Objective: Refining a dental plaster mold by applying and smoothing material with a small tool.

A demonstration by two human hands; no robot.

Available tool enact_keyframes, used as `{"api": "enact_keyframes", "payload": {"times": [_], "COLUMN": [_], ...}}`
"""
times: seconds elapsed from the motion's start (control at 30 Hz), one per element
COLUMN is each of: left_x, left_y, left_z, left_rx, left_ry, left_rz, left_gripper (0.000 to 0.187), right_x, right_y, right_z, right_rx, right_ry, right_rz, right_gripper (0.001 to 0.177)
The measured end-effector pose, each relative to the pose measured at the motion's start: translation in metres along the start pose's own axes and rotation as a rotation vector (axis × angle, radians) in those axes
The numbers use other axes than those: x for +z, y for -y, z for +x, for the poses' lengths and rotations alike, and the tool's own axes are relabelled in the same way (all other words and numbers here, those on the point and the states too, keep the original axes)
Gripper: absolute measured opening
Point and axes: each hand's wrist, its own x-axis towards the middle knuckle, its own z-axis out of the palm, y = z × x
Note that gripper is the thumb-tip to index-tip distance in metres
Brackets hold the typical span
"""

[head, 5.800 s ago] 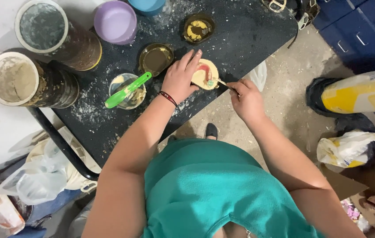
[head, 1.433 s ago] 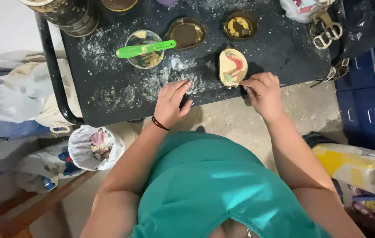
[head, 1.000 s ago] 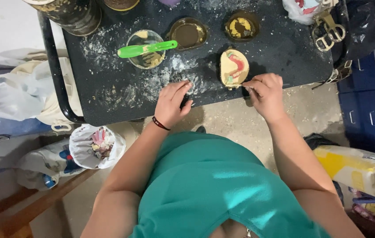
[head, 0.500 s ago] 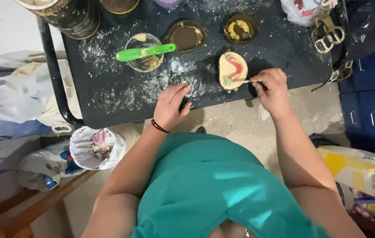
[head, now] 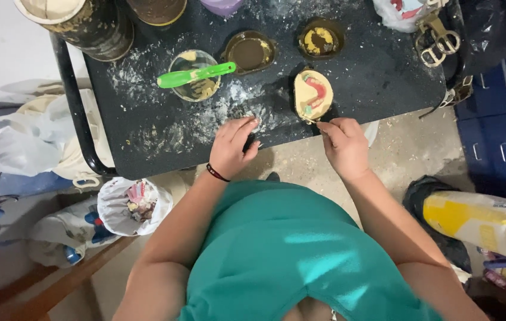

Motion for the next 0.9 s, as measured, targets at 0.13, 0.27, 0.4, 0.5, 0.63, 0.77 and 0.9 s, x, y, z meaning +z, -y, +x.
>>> {"api": "enact_keyframes", "payload": {"times": [0.13,0.27,0.4,0.5,0.63,0.77,0.9], "left_x": [-0.003,-0.003,0.000,-0.004,-0.004,-0.001,-0.006], "left_y": [-0.002,-0.001,0.002,0.000,0.001,0.002,-0.002], "left_z": [0.002,0.002,0.001,0.003,0.003,0.001,0.005], "left_rx": [0.009,0.008,0.021,0.007,-0.002,0.005,-0.003], "left_ry": [-0.004,-0.006,-0.006,0.016,0.015,0.024,0.037], "left_rz": [-0.032,-0.057,-0.083,-0.104,-0.113,-0.103,-0.129], "left_gripper": [0.049,0.047,0.046,0.045,0.045,0.045,0.044], "right_x": [0.002,-0.005,-0.011,-0.010,-0.007,-0.004,0.005], "right_y": [0.000,0.001,0.007,0.014,0.006,0.004,-0.011], "right_z": [0.001,0.004,0.005,0.005,0.002,-0.002,-0.007], "right_rx": [0.000,0.009,0.051,0.044,0.020,0.019,0.028], "right_ry": [-0.033,-0.036,-0.037,0.002,-0.045,-0.059,-0.076], "right_rz": [-0.013,-0.013,0.015,-0.013,-0.030,0.000,0.041], "right_gripper": [0.022,0.023,0.025,0.023,0.024,0.025,0.023]}}
